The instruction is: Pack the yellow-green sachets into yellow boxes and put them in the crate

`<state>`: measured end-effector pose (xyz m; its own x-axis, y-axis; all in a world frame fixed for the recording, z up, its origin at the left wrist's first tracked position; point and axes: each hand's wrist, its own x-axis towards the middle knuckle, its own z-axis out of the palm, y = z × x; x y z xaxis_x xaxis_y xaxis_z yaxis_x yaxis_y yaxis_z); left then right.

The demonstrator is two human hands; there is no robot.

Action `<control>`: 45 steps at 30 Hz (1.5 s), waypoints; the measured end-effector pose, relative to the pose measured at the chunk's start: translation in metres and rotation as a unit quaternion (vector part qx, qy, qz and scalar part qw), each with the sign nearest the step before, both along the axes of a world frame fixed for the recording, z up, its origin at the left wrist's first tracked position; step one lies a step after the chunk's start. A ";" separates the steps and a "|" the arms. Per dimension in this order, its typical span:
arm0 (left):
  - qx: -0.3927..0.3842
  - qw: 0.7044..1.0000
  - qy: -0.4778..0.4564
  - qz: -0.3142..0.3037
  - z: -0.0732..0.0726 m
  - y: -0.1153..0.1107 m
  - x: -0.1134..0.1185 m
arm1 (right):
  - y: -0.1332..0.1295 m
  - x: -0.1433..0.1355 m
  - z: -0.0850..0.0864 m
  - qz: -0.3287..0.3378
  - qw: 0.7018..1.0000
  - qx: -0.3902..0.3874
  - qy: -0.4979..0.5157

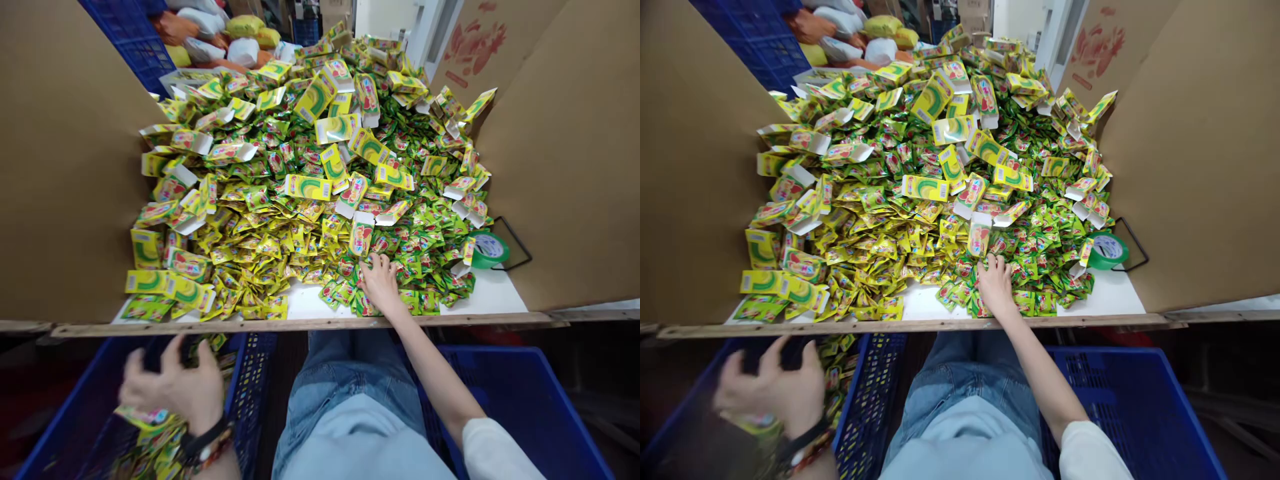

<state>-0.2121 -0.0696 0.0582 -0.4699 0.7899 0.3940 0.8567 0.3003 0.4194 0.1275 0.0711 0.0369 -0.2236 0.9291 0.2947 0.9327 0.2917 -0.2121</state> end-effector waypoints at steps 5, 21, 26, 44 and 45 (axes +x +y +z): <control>-0.008 0.976 0.050 -0.210 -0.011 0.073 0.080 | 0.009 -0.001 0.000 0.012 1.000 -0.021 0.004; -0.076 0.905 0.127 -0.399 -0.012 0.155 0.091 | -0.030 0.015 0.002 0.032 0.831 -0.127 0.540; -0.124 0.887 0.148 -0.419 -0.024 0.139 0.093 | -0.029 0.014 0.003 0.044 0.822 -0.158 0.545; -0.105 0.840 -0.320 -0.425 0.003 0.137 0.114 | -0.036 -0.014 0.016 0.103 0.782 -0.231 0.570; -0.107 0.822 -0.352 -0.435 0.004 0.134 0.122 | -0.035 -0.016 0.018 0.098 0.788 -0.234 0.561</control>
<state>-0.0906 0.0641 0.0619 0.2568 0.9636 0.0738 0.3540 -0.1648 0.9206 0.1118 0.0358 0.0545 -0.2191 0.9747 0.0449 0.0281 0.0523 -0.9982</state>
